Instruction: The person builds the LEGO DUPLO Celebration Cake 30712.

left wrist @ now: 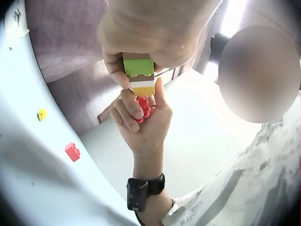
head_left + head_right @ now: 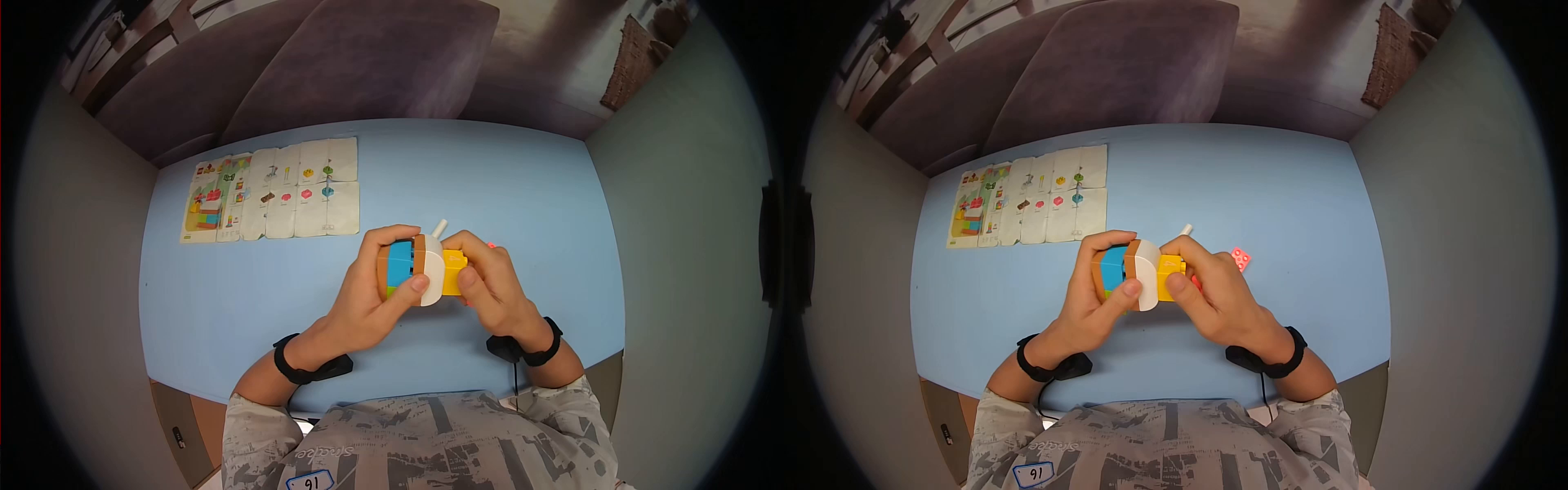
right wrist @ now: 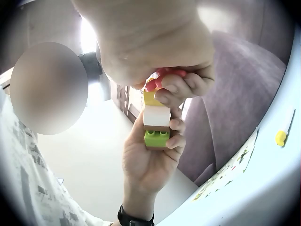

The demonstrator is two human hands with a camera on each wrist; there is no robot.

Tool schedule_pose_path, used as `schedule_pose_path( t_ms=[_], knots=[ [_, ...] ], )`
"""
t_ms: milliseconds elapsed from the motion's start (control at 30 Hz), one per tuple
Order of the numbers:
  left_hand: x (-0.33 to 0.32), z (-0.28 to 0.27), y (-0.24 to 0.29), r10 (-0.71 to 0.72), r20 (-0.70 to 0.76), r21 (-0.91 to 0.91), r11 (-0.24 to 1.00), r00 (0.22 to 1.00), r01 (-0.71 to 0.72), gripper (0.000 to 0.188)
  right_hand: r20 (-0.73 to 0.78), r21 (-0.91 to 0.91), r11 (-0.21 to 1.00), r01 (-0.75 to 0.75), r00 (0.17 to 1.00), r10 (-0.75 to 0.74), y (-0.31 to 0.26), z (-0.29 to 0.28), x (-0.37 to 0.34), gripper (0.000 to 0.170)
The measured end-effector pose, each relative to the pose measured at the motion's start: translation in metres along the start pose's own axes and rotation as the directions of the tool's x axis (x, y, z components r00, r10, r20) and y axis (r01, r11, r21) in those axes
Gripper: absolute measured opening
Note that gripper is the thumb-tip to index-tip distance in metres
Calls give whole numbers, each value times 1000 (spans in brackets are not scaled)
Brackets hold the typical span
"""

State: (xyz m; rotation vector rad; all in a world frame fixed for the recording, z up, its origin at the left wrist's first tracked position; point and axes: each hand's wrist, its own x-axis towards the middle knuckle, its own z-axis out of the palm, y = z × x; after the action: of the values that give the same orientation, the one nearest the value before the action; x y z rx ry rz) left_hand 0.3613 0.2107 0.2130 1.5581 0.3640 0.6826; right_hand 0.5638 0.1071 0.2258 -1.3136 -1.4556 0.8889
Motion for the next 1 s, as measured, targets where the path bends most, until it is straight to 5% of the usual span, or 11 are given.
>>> schedule_pose_path(
  t_ms=[100,1000],
  knots=[
    [-1,0,1,-23,19,1,1000,1000,23,52,-27,-163,984,67,997,-72,-3,4,2,30],
    [-5,0,-9,18,6,19,1000,1000,-18,47,13,-348,935,66,998,-65,-5,17,-3,36]
  ],
)
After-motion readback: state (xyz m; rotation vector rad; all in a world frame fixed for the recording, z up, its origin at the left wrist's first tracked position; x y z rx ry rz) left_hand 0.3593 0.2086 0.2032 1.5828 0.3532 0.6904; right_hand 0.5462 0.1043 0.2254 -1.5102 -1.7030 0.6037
